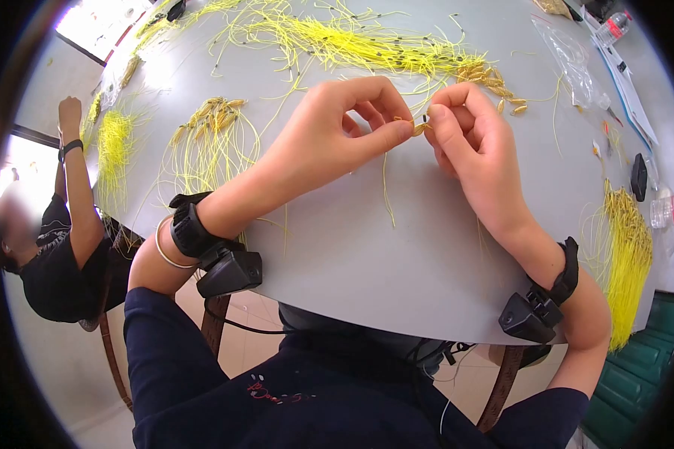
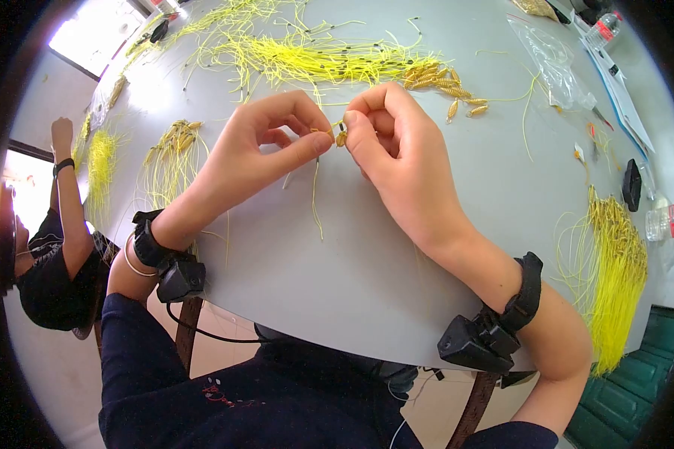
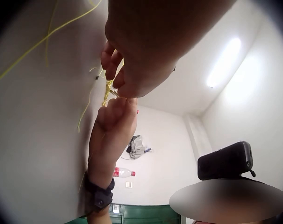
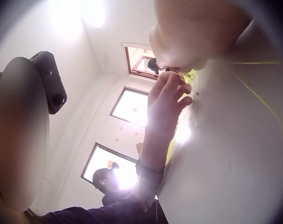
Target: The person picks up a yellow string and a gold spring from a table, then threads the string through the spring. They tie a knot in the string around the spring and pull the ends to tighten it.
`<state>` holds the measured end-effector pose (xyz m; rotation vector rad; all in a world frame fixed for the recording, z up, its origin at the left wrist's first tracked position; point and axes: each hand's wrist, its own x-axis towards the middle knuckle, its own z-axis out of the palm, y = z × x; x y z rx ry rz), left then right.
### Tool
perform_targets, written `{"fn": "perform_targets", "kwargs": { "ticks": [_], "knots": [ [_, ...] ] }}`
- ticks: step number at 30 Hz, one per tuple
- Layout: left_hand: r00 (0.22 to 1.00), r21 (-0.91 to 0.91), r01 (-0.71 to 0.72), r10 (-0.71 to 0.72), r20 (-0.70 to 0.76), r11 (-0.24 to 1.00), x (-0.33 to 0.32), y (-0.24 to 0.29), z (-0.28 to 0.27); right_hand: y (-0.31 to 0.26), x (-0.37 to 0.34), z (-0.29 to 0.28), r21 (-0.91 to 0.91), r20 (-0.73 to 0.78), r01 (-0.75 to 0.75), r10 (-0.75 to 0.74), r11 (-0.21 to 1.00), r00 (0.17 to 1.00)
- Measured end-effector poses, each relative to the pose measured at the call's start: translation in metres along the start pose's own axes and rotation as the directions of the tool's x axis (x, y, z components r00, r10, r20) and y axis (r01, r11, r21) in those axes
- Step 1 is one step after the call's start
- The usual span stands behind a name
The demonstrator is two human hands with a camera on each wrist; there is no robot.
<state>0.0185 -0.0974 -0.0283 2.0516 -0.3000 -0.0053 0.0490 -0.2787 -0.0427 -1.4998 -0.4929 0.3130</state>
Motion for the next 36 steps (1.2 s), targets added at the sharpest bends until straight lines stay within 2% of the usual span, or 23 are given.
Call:
{"fn": "perform_targets", "kwargs": {
  "ticks": [6,9,14,17,21,23,26,29,32,36],
  "knots": [
    [1.0,0.027,-0.014,0.013,0.007,1.0,-0.0003,0.0003,0.001,0.0,0.001,-0.0021,0.012,0.007,-0.022,0.022,1.0,1.0],
    [0.997,-0.008,-0.034,0.033,-0.072,0.999,-0.0006,0.0015,0.0027,0.0033,0.0016,-0.0015,-0.012,0.049,-0.023,0.023,1.0,0.999],
    [0.998,-0.014,0.049,-0.049,-0.029,0.999,-0.0005,0.0008,-0.0011,0.0036,0.0009,0.0014,-0.032,0.065,0.001,0.001,0.999,0.998],
    [0.999,0.01,0.021,-0.021,0.029,1.0,-0.0008,-0.0001,-0.0005,0.0038,0.0011,-0.0016,-0.044,0.064,-0.013,0.015,0.999,0.998],
    [0.999,0.042,-0.005,0.004,0.036,0.999,-0.0018,0.0004,0.0002,0.003,0.0012,-0.0012,-0.071,0.069,-0.016,0.021,0.997,0.997],
    [0.999,-0.007,0.003,-0.003,-0.034,1.0,-0.0018,0.0012,0.0001,0.0025,0.0007,0.0007,-0.085,0.075,-0.004,0.011,0.996,0.997],
    [0.999,-0.01,-0.004,0.004,-0.053,1.0,-0.0018,-0.0006,-0.0026,0.0039,0.0001,0.001,-0.114,0.103,0.015,-0.003,0.993,0.995],
    [0.999,-0.101,0.046,-0.046,0.001,0.994,-0.0016,-0.0045,-0.0013,0.0044,-0.0001,0.0015,-0.122,0.117,0.021,-0.007,0.992,0.993],
    [1.0,-0.18,-0.003,0.003,0.004,0.984,-0.0007,-0.0059,0.0021,0.0047,-0.0001,0.0013,-0.117,0.106,0.022,-0.01,0.993,0.994],
    [1.0,-0.22,0.018,-0.022,-0.016,0.975,-0.0009,-0.0015,0.0047,0.0035,-0.0001,0.0009,-0.114,0.085,0.034,-0.024,0.993,0.996]
  ]
}}
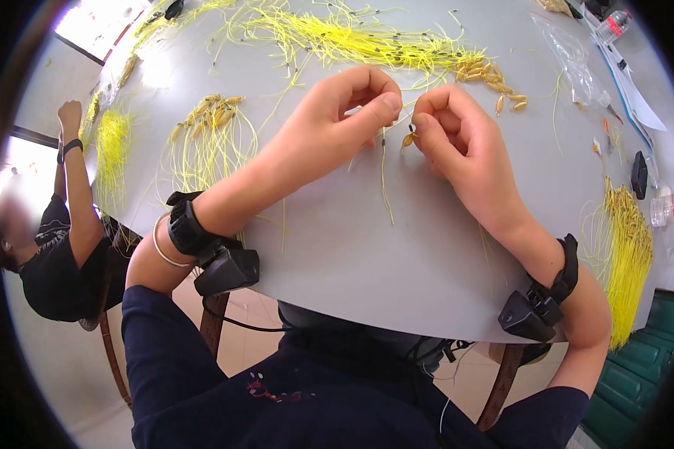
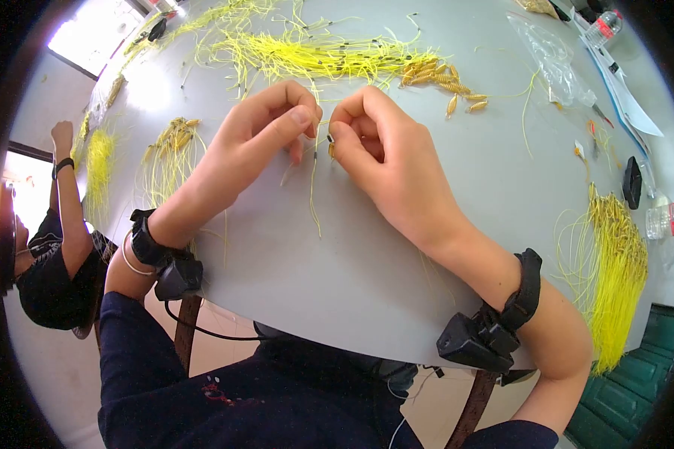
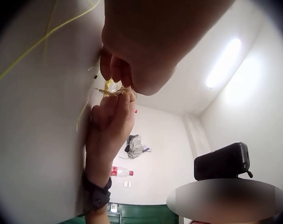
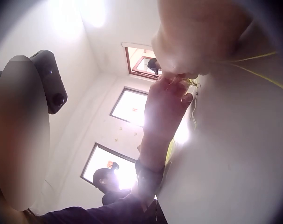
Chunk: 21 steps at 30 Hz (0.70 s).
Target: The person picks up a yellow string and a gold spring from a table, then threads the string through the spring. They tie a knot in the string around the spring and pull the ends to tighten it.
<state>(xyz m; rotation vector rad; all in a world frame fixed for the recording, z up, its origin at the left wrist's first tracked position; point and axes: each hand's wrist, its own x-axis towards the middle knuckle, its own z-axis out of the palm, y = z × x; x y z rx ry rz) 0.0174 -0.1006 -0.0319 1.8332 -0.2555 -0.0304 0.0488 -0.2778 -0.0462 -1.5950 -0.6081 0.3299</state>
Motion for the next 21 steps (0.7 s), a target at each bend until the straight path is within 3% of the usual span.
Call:
{"fn": "perform_targets", "kwargs": {
  "ticks": [2,9,12,14,15,17,21],
  "knots": [
    [0.997,-0.074,0.082,-0.082,0.006,0.994,0.0,0.002,0.0,-0.001,0.0,0.0,0.013,-0.001,-0.003,0.003,1.0,1.0],
    [0.998,-0.128,0.068,-0.067,0.014,0.989,0.001,-0.002,-0.003,0.001,0.001,0.0,0.028,-0.009,0.015,-0.015,0.999,1.0],
    [0.992,-0.185,0.126,-0.119,0.046,0.975,0.001,0.0,-0.006,-0.001,0.001,0.0,0.066,-0.041,0.025,-0.022,0.998,0.999],
    [0.987,-0.451,0.161,-0.128,0.101,0.878,0.003,-0.001,-0.011,0.001,0.002,0.002,0.081,-0.042,0.038,-0.035,0.996,0.998],
    [0.986,-0.451,0.161,-0.128,0.103,0.878,0.005,-0.004,-0.014,0.001,0.001,0.002,0.095,-0.045,0.051,-0.047,0.994,0.998],
    [0.986,-0.564,0.119,-0.03,0.165,0.817,0.007,-0.01,-0.018,-0.001,0.0,0.0,0.105,-0.037,0.051,-0.047,0.993,0.998],
    [0.997,-0.469,-0.012,0.046,0.061,0.883,0.007,-0.007,-0.009,-0.004,-0.001,0.002,0.189,-0.05,0.115,-0.107,0.975,0.993]
  ]
}}
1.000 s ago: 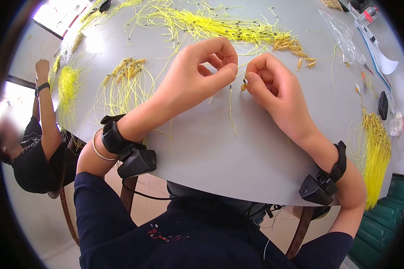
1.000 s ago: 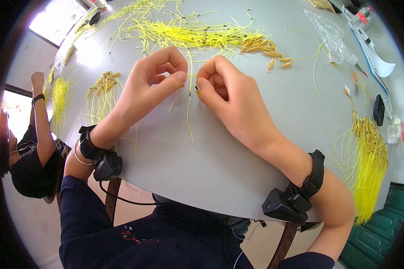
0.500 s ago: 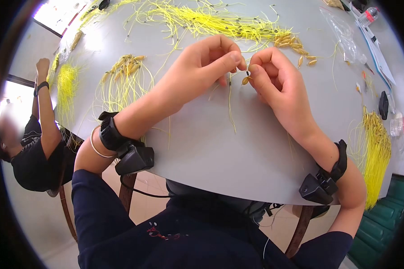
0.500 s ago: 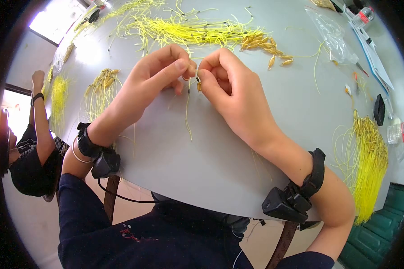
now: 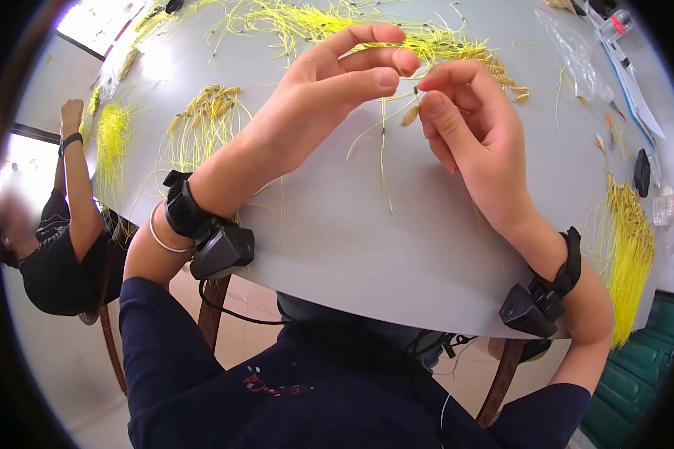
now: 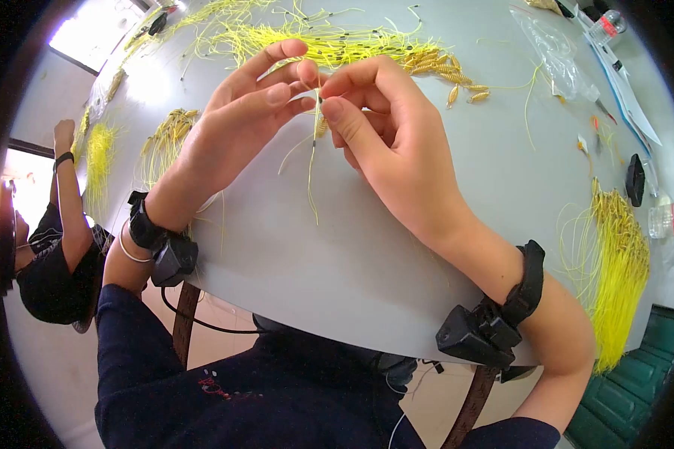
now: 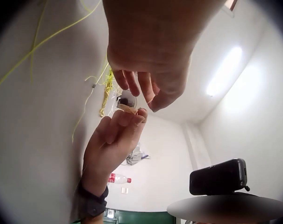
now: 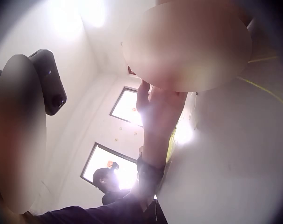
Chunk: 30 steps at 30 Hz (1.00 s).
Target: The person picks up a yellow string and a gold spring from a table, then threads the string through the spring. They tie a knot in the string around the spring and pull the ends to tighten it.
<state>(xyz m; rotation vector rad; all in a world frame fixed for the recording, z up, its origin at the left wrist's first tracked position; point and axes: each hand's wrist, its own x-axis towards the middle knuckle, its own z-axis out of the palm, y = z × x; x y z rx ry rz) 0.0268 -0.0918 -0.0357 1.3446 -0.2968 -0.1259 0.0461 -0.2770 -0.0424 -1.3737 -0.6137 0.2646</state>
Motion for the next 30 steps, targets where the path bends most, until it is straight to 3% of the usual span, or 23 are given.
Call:
{"fn": "perform_targets", "kwargs": {
  "ticks": [2,3,6,8,9,11,20,24,26,30],
  "knots": [
    [0.999,-0.138,-0.03,0.033,0.022,0.99,0.0,0.001,0.001,-0.003,-0.001,-0.001,0.078,0.027,0.013,-0.015,0.997,1.0],
    [0.999,-0.138,-0.03,0.033,0.022,0.99,0.0,0.002,0.002,-0.004,-0.001,-0.001,0.155,0.053,0.025,-0.033,0.988,0.998],
    [0.999,-0.114,0.003,0.001,0.038,0.993,0.0,0.005,0.006,-0.003,-0.002,-0.001,0.137,0.025,0.092,-0.097,0.986,0.995],
    [0.996,0.05,-0.06,0.057,0.063,0.997,-0.002,0.008,0.01,-0.003,-0.001,0.0,0.129,0.01,0.105,-0.107,0.986,0.994],
    [0.996,0.049,-0.059,0.056,0.062,0.997,-0.003,0.007,0.01,-0.003,-0.001,0.001,0.12,-0.004,0.117,-0.118,0.986,0.993],
    [0.985,0.252,-0.169,0.153,0.084,0.953,-0.004,0.005,0.01,-0.003,-0.002,0.0,0.106,0.0,0.121,-0.122,0.987,0.993],
    [0.965,0.367,-0.248,0.261,0.014,0.897,-0.005,0.006,0.01,-0.001,-0.003,0.001,0.05,0.054,0.099,-0.101,0.994,0.993],
    [0.97,0.386,-0.235,0.238,0.039,0.892,-0.005,0.007,0.009,-0.004,-0.004,-0.002,0.05,0.05,0.157,-0.159,0.986,0.986],
    [0.995,0.443,-0.103,0.083,0.063,0.891,-0.007,0.011,0.013,0.0,-0.002,-0.001,0.037,0.026,0.212,-0.213,0.977,0.977],
    [0.991,0.401,-0.126,0.096,0.094,0.907,-0.007,0.008,0.013,0.001,-0.002,0.0,-0.033,-0.03,0.291,-0.292,0.956,0.956]
  ]
}}
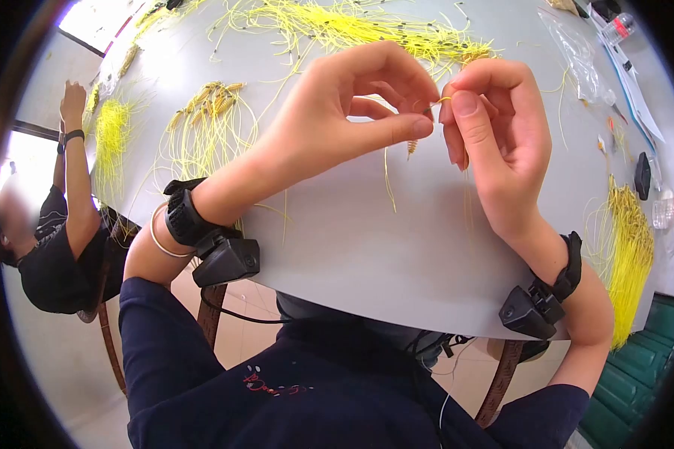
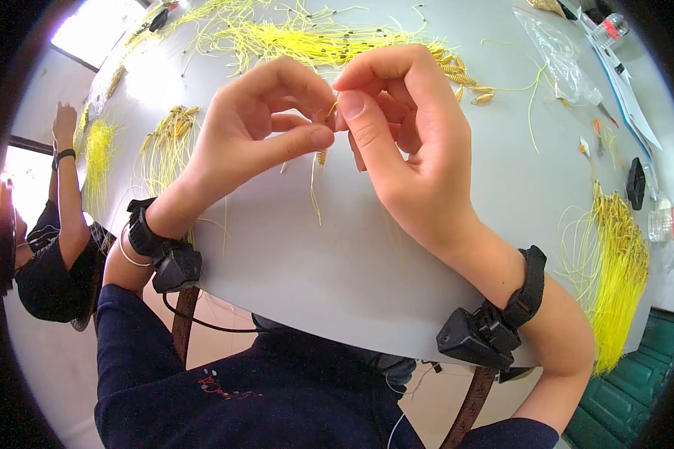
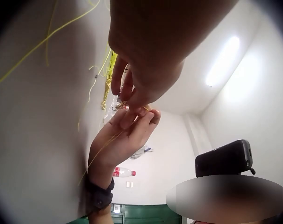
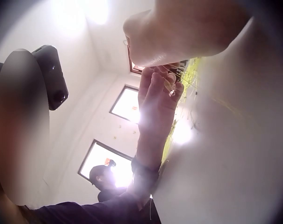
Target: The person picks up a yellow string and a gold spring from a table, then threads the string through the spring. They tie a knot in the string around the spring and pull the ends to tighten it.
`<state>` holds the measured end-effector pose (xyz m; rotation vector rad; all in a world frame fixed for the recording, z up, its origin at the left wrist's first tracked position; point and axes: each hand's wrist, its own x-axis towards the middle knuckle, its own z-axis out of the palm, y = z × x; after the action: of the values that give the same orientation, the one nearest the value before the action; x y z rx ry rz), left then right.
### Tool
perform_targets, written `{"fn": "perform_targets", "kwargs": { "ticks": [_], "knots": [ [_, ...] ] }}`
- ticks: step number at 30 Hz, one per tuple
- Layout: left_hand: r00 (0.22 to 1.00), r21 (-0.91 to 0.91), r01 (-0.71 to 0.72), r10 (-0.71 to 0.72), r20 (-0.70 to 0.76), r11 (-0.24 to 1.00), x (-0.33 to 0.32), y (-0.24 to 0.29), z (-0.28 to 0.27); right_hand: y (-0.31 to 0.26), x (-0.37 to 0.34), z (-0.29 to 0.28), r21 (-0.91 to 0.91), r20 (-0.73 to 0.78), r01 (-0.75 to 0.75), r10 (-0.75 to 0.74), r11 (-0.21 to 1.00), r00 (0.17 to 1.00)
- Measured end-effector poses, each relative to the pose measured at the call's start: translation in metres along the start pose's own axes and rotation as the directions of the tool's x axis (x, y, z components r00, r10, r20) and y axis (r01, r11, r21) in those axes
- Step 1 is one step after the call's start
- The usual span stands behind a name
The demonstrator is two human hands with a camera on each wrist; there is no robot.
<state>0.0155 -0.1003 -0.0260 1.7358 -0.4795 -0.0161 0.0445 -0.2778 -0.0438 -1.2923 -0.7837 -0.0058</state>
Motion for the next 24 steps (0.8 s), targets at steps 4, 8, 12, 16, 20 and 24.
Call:
{"fn": "perform_targets", "kwargs": {
  "ticks": [4,8,12,16,20,24],
  "knots": [
    [1.0,0.033,0.007,-0.008,0.019,0.999,0.001,-0.004,-0.002,0.001,0.001,-0.003,-0.005,0.013,0.0,0.0,1.0,1.0],
    [1.0,-0.058,-0.007,0.007,-0.005,0.998,0.001,-0.003,0.001,-0.002,0.001,-0.004,0.026,0.042,-0.128,0.127,0.991,0.991],
    [1.0,0.102,-0.009,0.011,-0.014,0.995,0.001,-0.001,-0.002,0.001,0.002,0.0,-0.058,0.024,-0.191,0.193,0.98,0.981],
    [0.997,0.11,0.058,-0.064,0.047,0.992,0.001,0.002,-0.008,0.006,0.001,-0.002,-0.074,0.066,-0.142,0.147,0.987,0.987],
    [0.98,0.082,0.128,-0.139,0.143,0.988,0.003,0.005,-0.014,0.007,0.0,-0.003,-0.141,0.154,-0.115,0.137,0.983,0.979],
    [0.965,0.072,0.153,-0.165,0.202,0.986,0.002,0.001,-0.017,0.007,-0.002,-0.004,-0.259,0.22,-0.026,0.085,0.966,0.972]
  ]
}}
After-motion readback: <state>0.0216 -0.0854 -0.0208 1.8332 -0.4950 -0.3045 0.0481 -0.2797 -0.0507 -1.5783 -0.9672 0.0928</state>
